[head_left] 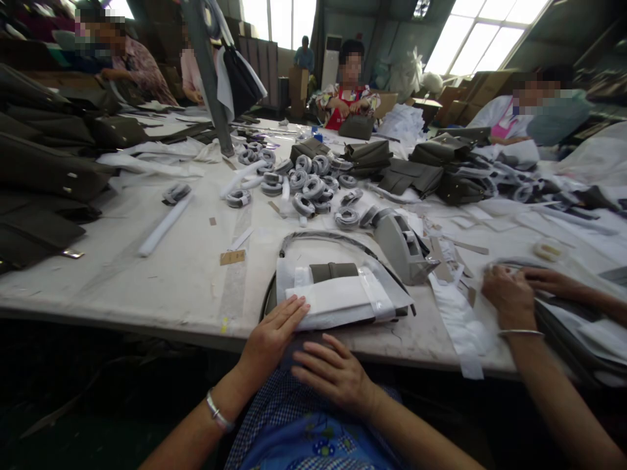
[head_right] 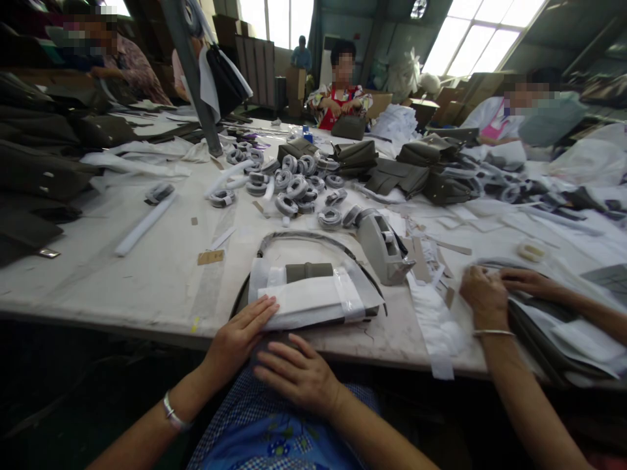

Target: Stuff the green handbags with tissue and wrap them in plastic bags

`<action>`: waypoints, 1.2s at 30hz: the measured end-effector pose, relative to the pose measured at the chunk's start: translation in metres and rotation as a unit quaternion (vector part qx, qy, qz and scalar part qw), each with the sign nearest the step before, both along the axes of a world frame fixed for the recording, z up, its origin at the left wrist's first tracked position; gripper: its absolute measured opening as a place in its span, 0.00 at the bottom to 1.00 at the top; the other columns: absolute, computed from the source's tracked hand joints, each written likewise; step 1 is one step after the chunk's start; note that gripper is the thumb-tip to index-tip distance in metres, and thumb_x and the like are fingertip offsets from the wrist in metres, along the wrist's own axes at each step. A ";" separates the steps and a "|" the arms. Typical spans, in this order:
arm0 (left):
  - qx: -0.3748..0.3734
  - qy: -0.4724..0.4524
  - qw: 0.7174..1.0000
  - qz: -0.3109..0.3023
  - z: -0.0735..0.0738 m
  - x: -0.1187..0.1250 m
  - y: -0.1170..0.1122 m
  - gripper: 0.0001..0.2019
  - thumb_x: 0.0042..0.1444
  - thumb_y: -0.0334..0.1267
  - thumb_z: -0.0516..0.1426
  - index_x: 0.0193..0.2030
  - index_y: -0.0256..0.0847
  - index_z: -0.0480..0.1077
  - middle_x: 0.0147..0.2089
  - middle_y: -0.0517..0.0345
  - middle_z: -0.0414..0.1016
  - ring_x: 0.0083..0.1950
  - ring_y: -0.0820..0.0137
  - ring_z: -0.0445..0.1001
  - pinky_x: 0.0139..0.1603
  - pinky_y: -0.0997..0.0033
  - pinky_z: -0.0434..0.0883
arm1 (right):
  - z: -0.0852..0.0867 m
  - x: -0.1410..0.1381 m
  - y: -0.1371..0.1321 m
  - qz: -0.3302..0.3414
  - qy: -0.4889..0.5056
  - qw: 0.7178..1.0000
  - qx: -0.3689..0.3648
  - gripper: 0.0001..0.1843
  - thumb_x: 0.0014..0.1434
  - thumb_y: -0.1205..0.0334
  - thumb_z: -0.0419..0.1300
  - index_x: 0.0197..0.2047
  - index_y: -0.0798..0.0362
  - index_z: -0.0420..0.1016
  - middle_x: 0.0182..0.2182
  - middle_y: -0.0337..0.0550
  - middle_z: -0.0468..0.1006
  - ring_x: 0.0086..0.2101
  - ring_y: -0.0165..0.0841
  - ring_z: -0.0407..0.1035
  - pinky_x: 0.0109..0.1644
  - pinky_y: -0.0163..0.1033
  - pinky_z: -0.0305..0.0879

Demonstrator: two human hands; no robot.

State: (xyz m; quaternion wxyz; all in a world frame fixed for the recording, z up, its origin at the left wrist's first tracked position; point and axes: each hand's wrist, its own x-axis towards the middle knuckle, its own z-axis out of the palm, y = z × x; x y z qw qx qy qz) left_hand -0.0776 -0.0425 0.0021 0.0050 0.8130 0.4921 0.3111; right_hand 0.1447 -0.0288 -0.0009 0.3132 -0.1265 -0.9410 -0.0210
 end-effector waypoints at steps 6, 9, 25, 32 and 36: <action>-0.005 0.007 1.000 -0.002 0.004 -0.002 0.001 0.28 0.64 0.25 0.51 0.69 0.43 0.56 0.69 0.52 0.64 0.70 0.65 0.61 0.67 0.58 0.67 | -0.029 -0.020 0.005 -0.008 0.041 0.999 -0.010 0.13 0.66 0.69 0.59 0.52 0.51 0.76 0.48 0.38 0.82 0.48 0.33 0.75 0.59 0.42 0.66; -0.007 0.012 1.000 -0.007 0.003 -0.004 0.001 0.27 0.64 0.26 0.51 0.69 0.43 0.57 0.68 0.53 0.65 0.70 0.65 0.60 0.67 0.59 0.67 | -0.031 -0.030 0.009 -0.015 0.097 0.995 -0.024 0.07 0.64 0.68 0.61 0.45 0.52 0.78 0.43 0.38 0.84 0.43 0.33 0.76 0.53 0.42 0.69; 0.042 0.009 0.999 0.026 -0.011 0.011 -0.003 0.27 0.66 0.23 0.48 0.70 0.43 0.55 0.67 0.53 0.66 0.71 0.65 0.59 0.68 0.55 0.67 | -0.023 0.001 -0.029 -0.019 0.155 0.970 -0.188 0.12 0.66 0.71 0.54 0.44 0.49 0.77 0.39 0.39 0.85 0.42 0.32 0.79 0.51 0.39 0.72; 0.048 0.019 0.998 0.039 -0.012 0.013 -0.003 0.27 0.66 0.24 0.48 0.70 0.44 0.55 0.67 0.53 0.66 0.70 0.65 0.60 0.67 0.56 0.68 | -0.002 -0.007 -0.033 -0.017 0.169 0.962 -0.215 0.13 0.65 0.73 0.53 0.44 0.48 0.76 0.38 0.37 0.85 0.41 0.30 0.79 0.50 0.37 0.72; 0.045 0.030 0.998 0.040 -0.014 0.012 -0.003 0.27 0.65 0.24 0.48 0.70 0.43 0.56 0.68 0.53 0.65 0.70 0.65 0.60 0.68 0.57 0.67 | 0.024 -0.008 -0.022 -0.018 0.176 0.959 -0.221 0.13 0.64 0.74 0.55 0.43 0.48 0.76 0.37 0.37 0.85 0.39 0.29 0.79 0.50 0.36 0.70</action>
